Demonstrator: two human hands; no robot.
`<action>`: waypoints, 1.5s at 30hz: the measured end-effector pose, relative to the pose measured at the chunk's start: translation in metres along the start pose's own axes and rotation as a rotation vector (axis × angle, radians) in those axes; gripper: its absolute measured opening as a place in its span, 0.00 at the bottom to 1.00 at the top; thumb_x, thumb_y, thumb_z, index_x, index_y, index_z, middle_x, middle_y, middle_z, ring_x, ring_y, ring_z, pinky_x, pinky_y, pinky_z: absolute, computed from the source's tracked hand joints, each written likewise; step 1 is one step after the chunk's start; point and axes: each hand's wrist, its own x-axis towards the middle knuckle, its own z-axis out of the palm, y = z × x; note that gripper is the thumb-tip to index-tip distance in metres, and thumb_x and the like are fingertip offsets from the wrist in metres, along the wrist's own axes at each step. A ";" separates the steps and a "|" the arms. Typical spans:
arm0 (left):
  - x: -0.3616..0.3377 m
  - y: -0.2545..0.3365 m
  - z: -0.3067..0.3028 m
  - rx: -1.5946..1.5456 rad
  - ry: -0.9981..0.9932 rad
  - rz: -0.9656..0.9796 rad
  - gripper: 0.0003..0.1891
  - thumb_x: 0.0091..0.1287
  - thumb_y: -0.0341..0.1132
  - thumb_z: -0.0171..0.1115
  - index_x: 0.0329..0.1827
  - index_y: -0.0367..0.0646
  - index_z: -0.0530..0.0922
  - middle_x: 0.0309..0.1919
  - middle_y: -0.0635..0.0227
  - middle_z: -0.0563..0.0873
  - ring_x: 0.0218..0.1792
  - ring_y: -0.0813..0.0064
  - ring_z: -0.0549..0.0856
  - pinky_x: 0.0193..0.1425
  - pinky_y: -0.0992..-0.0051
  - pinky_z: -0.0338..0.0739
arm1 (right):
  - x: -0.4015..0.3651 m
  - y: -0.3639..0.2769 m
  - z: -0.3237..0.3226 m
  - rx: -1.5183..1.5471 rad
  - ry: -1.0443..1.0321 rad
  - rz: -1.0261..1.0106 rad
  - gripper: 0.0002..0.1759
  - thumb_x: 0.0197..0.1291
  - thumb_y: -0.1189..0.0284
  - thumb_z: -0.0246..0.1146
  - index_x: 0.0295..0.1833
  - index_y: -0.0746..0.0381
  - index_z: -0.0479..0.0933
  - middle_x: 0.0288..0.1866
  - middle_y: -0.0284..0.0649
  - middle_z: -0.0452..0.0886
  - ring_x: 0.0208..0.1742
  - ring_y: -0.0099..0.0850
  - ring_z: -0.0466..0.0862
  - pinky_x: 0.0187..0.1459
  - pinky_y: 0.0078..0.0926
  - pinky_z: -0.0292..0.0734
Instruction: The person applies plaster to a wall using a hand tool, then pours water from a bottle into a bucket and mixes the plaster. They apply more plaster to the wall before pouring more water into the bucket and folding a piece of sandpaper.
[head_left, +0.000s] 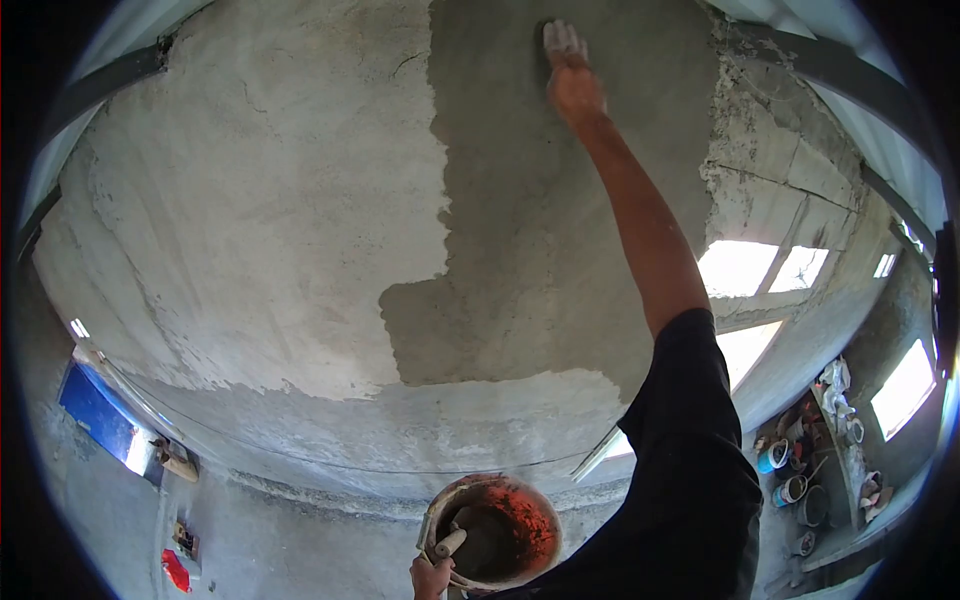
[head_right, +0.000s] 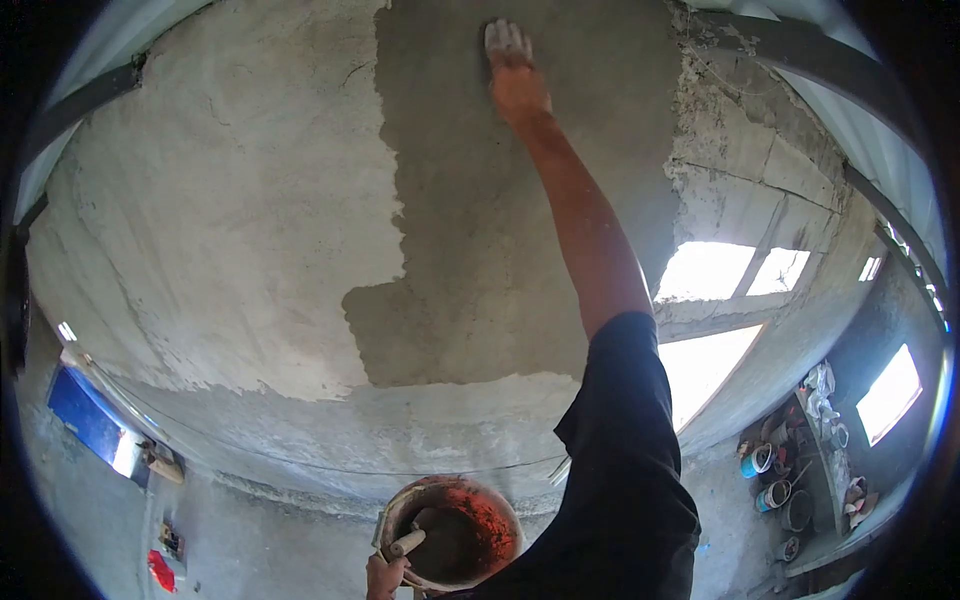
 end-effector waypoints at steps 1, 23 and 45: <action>0.006 -0.013 0.005 -0.063 -0.044 -0.008 0.21 0.61 0.41 0.58 0.40 0.24 0.76 0.23 0.53 0.83 0.19 0.63 0.84 0.21 0.67 0.81 | -0.002 -0.002 0.007 -0.034 -0.068 -0.008 0.30 0.58 0.80 0.49 0.69 0.64 0.57 0.71 0.47 0.57 0.72 0.47 0.55 0.69 0.38 0.60; -0.016 0.044 -0.018 0.056 0.013 -0.202 0.22 0.41 0.37 0.68 0.37 0.28 0.80 0.33 0.45 0.84 0.39 0.51 0.85 0.43 0.60 0.78 | -0.102 -0.056 -0.074 0.795 -0.181 1.086 0.26 0.56 0.73 0.52 0.61 0.71 0.68 0.56 0.57 0.75 0.61 0.45 0.73 0.60 0.31 0.65; -0.019 0.044 -0.018 0.021 0.070 -0.178 0.21 0.42 0.37 0.68 0.36 0.29 0.81 0.31 0.46 0.85 0.37 0.52 0.85 0.42 0.61 0.78 | -0.022 -0.023 -0.028 0.258 0.094 0.142 0.27 0.52 0.82 0.52 0.61 0.64 0.68 0.62 0.51 0.70 0.63 0.45 0.70 0.60 0.39 0.71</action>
